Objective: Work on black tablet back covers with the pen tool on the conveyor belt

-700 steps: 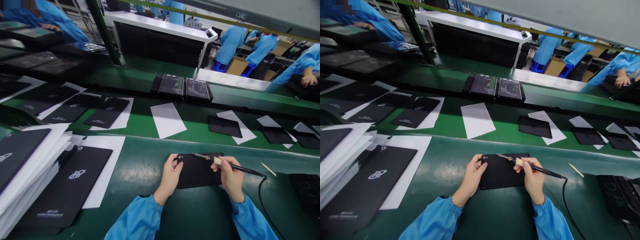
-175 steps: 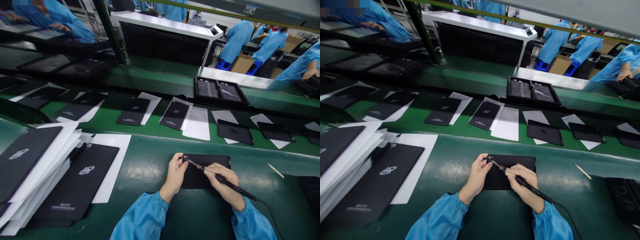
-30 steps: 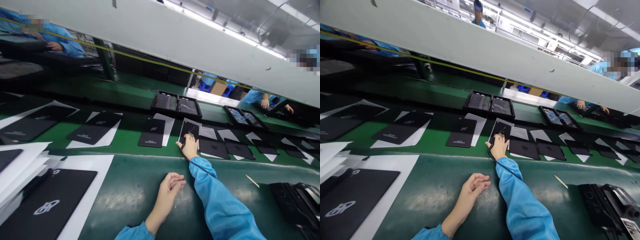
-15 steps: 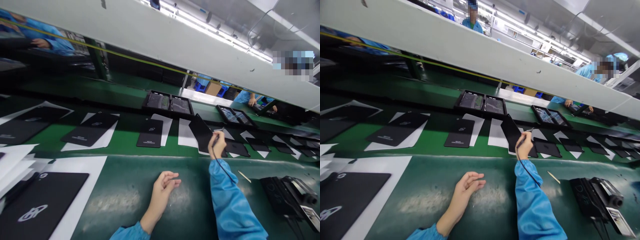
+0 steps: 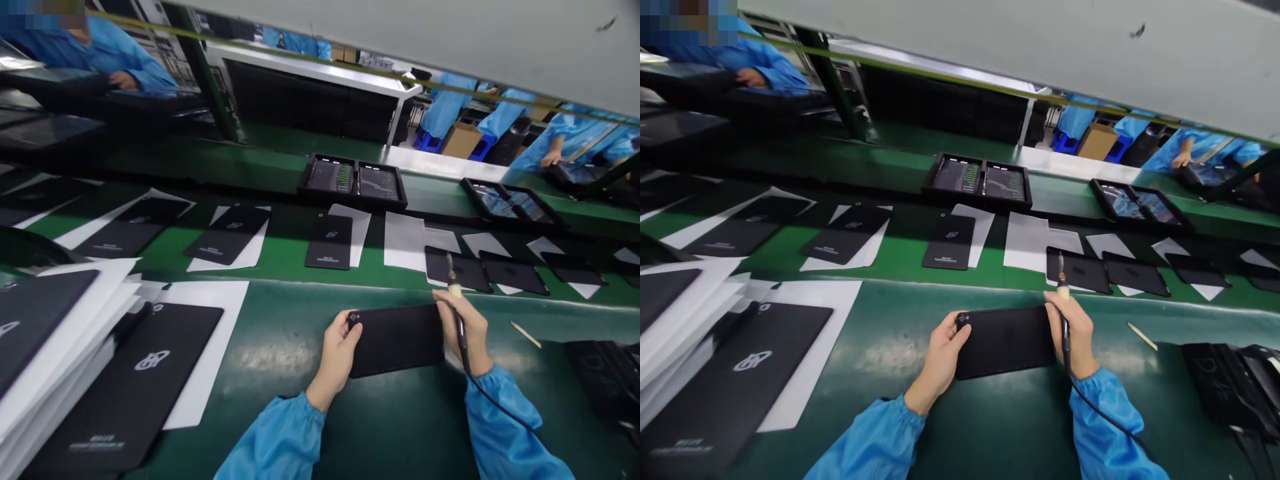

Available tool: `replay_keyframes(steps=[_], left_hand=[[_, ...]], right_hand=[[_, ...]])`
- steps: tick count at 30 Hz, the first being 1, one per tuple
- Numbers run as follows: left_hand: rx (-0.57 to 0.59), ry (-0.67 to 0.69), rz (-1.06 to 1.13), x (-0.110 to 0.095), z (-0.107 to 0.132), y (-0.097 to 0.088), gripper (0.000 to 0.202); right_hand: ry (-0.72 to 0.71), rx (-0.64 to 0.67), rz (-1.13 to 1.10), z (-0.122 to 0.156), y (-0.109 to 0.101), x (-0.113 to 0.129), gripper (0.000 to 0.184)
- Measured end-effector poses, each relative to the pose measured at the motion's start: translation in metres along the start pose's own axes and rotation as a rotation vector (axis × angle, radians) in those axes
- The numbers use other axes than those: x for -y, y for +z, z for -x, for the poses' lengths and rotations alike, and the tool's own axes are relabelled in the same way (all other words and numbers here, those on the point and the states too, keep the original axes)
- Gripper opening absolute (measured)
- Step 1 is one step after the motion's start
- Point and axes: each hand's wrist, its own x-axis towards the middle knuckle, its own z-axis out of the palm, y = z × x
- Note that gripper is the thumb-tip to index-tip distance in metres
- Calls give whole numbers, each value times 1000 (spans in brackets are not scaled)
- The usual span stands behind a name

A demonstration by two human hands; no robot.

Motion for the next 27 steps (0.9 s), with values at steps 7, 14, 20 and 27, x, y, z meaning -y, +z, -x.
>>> replay_keyframes(steps=[7,14,20,27], left_hand=[[14,-87,99,-1,2,3,26],[24,-101,93,-3,3,5,26],[18,-97,92,-4,5,6,26],[17,-87,73,-4,4,6,24]], right_hand=[[206,67,-387,7,-10,29,32],[258,129,-591,29,8,51,21],[84,284,-420,33,14,56,20],[38,364,-470,33,18,59,24]])
